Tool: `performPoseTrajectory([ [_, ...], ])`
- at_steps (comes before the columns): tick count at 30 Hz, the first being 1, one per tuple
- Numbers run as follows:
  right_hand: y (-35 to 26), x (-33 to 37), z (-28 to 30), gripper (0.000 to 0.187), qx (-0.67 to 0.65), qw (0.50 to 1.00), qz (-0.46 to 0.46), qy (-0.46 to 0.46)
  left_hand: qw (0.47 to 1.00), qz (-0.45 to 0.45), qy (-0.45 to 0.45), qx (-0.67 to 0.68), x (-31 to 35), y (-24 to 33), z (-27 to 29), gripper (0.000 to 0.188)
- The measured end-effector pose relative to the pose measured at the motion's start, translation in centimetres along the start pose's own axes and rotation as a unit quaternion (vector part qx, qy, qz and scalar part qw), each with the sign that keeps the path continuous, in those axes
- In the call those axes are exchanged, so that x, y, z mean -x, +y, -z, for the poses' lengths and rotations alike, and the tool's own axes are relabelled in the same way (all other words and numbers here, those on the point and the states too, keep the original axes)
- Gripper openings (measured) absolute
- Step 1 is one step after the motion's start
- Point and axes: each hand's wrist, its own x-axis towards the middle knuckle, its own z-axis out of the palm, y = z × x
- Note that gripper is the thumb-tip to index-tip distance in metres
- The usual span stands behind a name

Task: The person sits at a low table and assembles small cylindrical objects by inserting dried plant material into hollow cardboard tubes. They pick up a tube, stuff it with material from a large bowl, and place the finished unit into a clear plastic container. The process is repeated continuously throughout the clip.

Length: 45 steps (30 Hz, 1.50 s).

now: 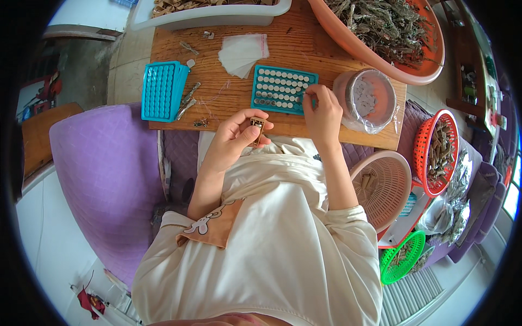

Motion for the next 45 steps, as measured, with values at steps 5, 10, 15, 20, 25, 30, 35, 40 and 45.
performPoseTrajectory([
  [5, -3.9, 1.1, 1.0, 0.022, -0.111, 0.991, 0.066, 0.020, 1.000, 0.004, 0.007, 0.016, 0.1, 0.2, -0.3, 0.031],
  [10, -6.6, 2.1, 1.1, 0.029, -0.147, 0.970, 0.193, 0.018, 0.999, 0.013, -0.009, 0.032, 0.0, 0.0, -0.4, 0.034],
  [15, -6.3, 2.1, 1.0, 0.028, -0.145, 0.964, 0.223, -0.019, 1.000, 0.029, 0.009, -0.009, 0.1, 0.0, -0.4, 0.035],
  [20, -6.3, 1.8, 2.0, 0.022, -0.116, 0.972, 0.186, -0.086, 0.993, 0.006, 0.050, -0.104, 0.0, 0.0, -1.5, 0.027],
  [25, -7.6, -0.4, 4.1, 0.024, -0.105, 0.964, 0.018, -0.243, 0.935, -0.019, 0.045, -0.352, -0.1, 1.3, -2.0, 0.028],
  [30, -8.1, -5.0, 5.4, 0.037, -0.077, 0.910, 0.070, -0.401, 0.987, 0.021, -0.041, -0.156, -0.6, 1.2, -1.0, 0.026],
  [35, -7.5, -12.5, 2.7, 0.030, -0.186, 0.910, 0.120, -0.351, 0.997, -0.014, -0.059, 0.046, -0.4, 2.3, 0.5, 0.026],
  [40, -10.3, -21.4, -1.9, 0.022, -0.006, 0.980, 0.052, -0.191, 0.996, -0.023, 0.068, 0.048, -0.3, 2.7, 1.2, 0.025],
  [45, -10.0, -26.7, -8.3, 0.021, 0.005, 0.984, 0.101, -0.149, 0.995, -0.028, 0.074, 0.058, 0.1, 2.2, 1.8, 0.024],
])
